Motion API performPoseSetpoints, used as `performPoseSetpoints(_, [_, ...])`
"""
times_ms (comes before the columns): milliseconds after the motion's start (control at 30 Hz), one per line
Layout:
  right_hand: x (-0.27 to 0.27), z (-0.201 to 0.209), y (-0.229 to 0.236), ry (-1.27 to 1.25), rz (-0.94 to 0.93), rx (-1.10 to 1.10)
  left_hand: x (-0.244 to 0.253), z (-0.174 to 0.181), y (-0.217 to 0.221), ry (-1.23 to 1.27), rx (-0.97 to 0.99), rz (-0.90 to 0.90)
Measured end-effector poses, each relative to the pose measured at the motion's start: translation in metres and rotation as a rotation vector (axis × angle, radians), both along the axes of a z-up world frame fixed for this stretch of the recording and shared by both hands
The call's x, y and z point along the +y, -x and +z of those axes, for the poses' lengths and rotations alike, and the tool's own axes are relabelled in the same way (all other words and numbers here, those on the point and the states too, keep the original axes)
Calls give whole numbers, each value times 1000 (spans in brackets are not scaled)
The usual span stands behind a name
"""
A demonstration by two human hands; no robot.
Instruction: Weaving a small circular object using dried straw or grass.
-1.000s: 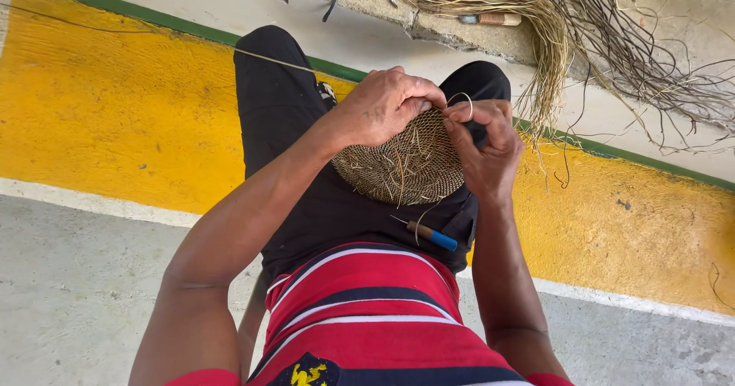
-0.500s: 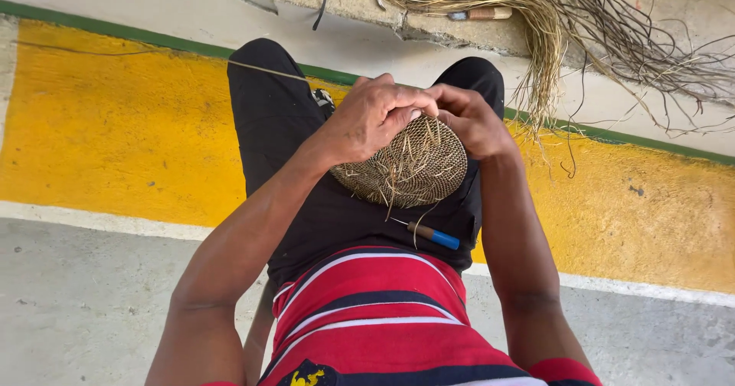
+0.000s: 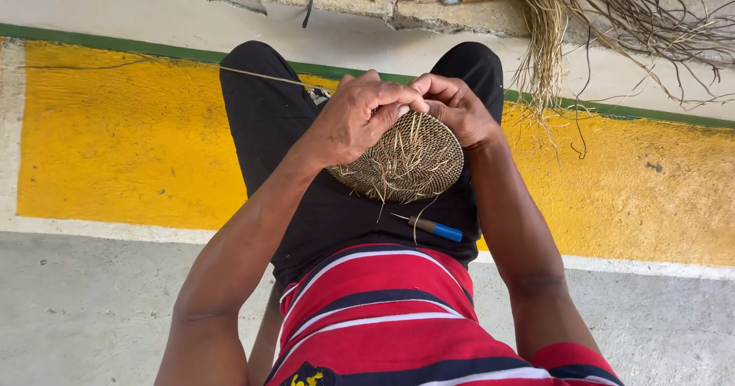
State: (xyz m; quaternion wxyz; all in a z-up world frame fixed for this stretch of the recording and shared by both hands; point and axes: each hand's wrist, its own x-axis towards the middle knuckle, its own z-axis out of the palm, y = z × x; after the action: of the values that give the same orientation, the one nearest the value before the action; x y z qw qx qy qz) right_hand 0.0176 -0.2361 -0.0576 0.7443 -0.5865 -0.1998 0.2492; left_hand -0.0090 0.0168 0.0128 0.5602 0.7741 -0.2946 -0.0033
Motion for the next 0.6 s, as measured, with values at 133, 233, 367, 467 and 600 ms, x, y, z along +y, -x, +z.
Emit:
performPoseSetpoints(133, [-16, -22, -31, -8, -56, -100, 0, -9, 0, -58, -150, 26])
performPoseSetpoints(233, [-18, -32, -35, -139, -283, -57, -2, -8, 0, -4, -73, 8])
performPoseSetpoints(367, [7, 3, -14, -35, -250, -128, 2, -3, -10, -13, -10, 13])
performPoseSetpoints(467, [14, 10, 0, 151, -251, -338, -3, -7, -2, -13, -7, 6])
performPoseSetpoints(600, [27, 18, -20, 470, -485, -575, 0, 1, -1, 29, 1, -23])
